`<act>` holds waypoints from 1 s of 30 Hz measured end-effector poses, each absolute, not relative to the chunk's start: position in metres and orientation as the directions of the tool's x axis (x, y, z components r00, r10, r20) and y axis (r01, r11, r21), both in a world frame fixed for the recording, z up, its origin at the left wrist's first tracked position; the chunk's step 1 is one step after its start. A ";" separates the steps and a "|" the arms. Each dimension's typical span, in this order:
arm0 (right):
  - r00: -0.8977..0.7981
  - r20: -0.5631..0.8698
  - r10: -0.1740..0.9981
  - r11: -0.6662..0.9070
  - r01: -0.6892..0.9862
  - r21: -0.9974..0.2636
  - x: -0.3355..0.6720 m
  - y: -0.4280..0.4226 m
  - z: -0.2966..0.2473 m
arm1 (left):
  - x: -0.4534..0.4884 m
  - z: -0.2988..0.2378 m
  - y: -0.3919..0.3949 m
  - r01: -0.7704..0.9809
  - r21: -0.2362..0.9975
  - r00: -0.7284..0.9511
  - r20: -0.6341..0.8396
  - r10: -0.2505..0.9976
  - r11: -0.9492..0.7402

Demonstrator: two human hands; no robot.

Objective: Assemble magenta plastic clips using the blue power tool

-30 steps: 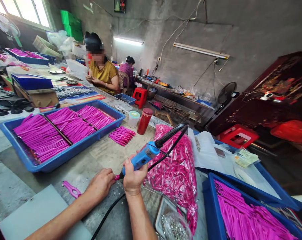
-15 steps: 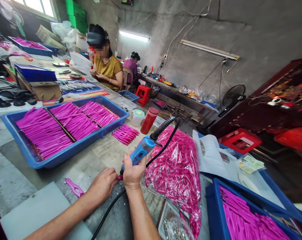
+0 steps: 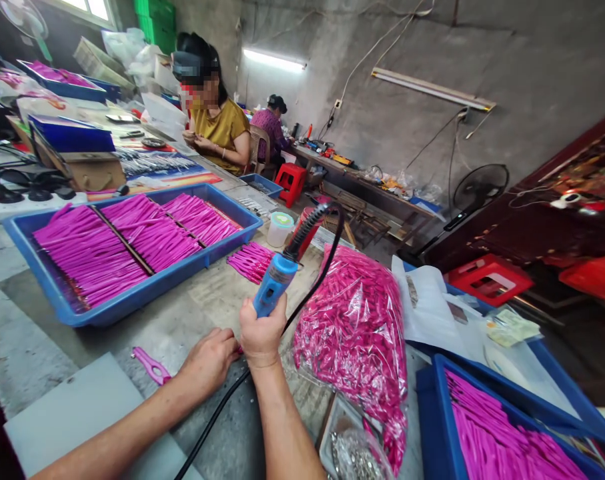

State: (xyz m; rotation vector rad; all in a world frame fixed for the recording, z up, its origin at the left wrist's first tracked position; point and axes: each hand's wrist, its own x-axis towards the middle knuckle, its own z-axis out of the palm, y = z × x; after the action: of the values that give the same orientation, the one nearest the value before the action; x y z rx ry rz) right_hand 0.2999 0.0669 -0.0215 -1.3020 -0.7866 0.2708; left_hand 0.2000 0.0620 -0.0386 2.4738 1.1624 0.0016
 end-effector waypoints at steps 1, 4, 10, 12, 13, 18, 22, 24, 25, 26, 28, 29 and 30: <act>0.706 0.365 0.608 0.252 0.264 -0.931 0.300 0.069 -0.022 | 0.200 -0.040 0.062 0.740 0.364 0.649 -0.168 0.742 -0.566; 0.662 0.392 0.639 0.177 0.369 -0.912 0.299 0.075 -0.021 | 0.201 -0.043 0.064 0.738 0.396 0.643 -0.169 0.747 -0.546; 0.658 0.400 0.638 0.141 0.411 -0.901 0.296 0.077 -0.020 | 0.199 -0.044 0.065 0.716 0.440 0.653 -0.150 0.742 -0.541; 0.677 0.377 0.631 0.177 0.348 -0.921 0.295 0.072 -0.019 | 0.199 -0.045 0.064 0.709 0.434 0.661 -0.136 0.738 -0.555; 0.689 0.368 0.624 0.204 0.310 -0.928 0.295 0.068 -0.018 | 0.199 -0.045 0.064 0.707 0.426 0.665 -0.130 0.735 -0.564; 0.803 0.343 0.488 0.401 0.143 -0.905 0.298 0.040 0.005 | 0.196 -0.044 0.067 0.697 0.337 0.696 -0.107 0.710 -0.633; 0.846 0.341 0.409 0.498 0.107 -0.861 0.307 0.010 0.022 | 0.178 -0.028 0.074 0.680 0.276 0.726 -0.126 0.676 -0.679; 0.848 0.350 0.398 0.508 0.113 -0.854 0.312 -0.004 0.022 | 0.163 -0.018 0.078 0.657 0.277 0.747 -0.112 0.655 -0.701; 0.851 0.346 0.394 0.504 0.114 -0.856 0.314 -0.010 0.021 | 0.155 -0.014 0.079 0.638 0.281 0.762 -0.098 0.640 -0.717; 0.857 0.340 0.387 0.498 0.116 -0.860 0.316 -0.015 0.020 | 0.147 -0.011 0.081 0.622 0.281 0.775 -0.093 0.625 -0.731; 0.872 0.321 0.369 0.489 0.111 -0.865 0.319 -0.024 0.016 | 0.133 -0.012 0.083 0.602 0.261 0.795 -0.110 0.597 -0.754; 0.880 0.307 0.362 0.488 0.102 -0.867 0.320 -0.028 0.014 | 0.126 -0.015 0.085 0.598 0.246 0.800 -0.118 0.588 -0.763; 0.886 0.293 0.359 0.489 0.088 -0.868 0.322 -0.031 0.012 | 0.120 -0.019 0.086 0.596 0.230 0.802 -0.124 0.585 -0.769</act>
State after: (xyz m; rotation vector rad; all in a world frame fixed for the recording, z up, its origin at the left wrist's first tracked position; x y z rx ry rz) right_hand 0.3219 -0.0313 0.0122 -1.0568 -0.4751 0.1724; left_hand 0.1201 0.0856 -0.0188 2.7317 0.9125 -0.0655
